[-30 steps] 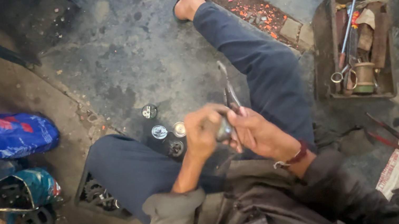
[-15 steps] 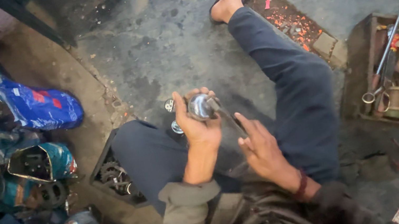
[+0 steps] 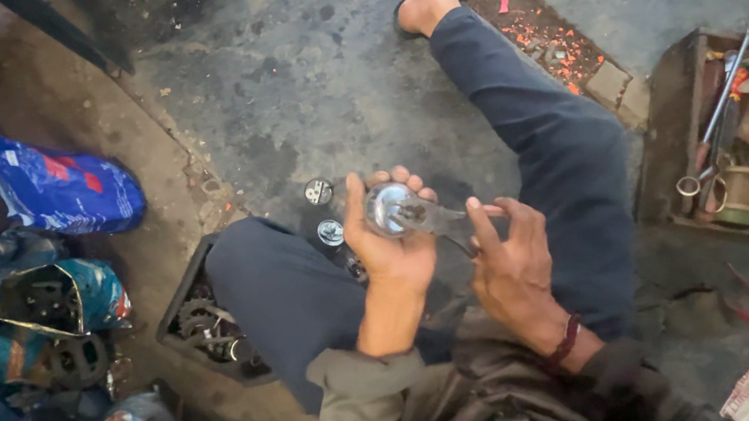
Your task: The person sits on the ground and uses pliers to manipulate small metal parts, repeatedly picking them up, adjusting them, and placing them down. The person also handles a small black component and a thin metal rod.
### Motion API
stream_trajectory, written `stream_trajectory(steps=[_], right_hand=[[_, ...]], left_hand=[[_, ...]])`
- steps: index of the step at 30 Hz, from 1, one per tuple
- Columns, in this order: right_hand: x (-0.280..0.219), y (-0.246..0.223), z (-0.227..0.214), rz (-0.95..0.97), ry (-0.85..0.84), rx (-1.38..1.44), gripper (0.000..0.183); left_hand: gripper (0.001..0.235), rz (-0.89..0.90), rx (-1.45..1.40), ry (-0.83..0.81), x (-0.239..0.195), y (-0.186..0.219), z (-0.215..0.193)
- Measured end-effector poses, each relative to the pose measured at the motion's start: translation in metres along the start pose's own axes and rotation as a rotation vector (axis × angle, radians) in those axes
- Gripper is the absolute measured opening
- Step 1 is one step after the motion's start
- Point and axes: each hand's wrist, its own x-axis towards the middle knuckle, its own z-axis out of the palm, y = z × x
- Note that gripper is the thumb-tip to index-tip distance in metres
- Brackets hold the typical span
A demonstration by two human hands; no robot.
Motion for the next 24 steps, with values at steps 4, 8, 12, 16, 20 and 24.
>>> stream_trajectory(steps=[4, 8, 12, 16, 20, 24], right_hand=[[-0.002, 0.0, 0.003, 0.024, 0.0, -0.021, 0.066], [-0.007, 0.004, 0.009, 0.008, 0.03, 0.004, 0.064], [-0.005, 0.022, 0.015, 0.084, -0.085, 0.055, 0.078], [-0.011, 0.024, 0.015, 0.119, -0.044, 0.207, 0.081], [-0.015, 0.036, 0.028, 0.18, -0.016, 0.249, 0.077], [-0.027, 0.072, 0.054, 0.088, 0.043, 0.189, 0.081]], left_hand=[[0.038, 0.021, 0.0, -0.01, -0.003, 0.001, -0.002], [0.037, 0.052, 0.016, -0.026, -0.002, 0.0, -0.006], [0.037, 0.072, 0.081, -0.013, -0.002, -0.003, -0.006], [0.038, 0.15, 0.17, 0.042, -0.01, -0.012, 0.006], [0.037, 0.228, 0.274, 0.143, -0.007, -0.023, 0.011], [0.037, 0.228, 0.246, 0.105, -0.001, -0.031, -0.003]])
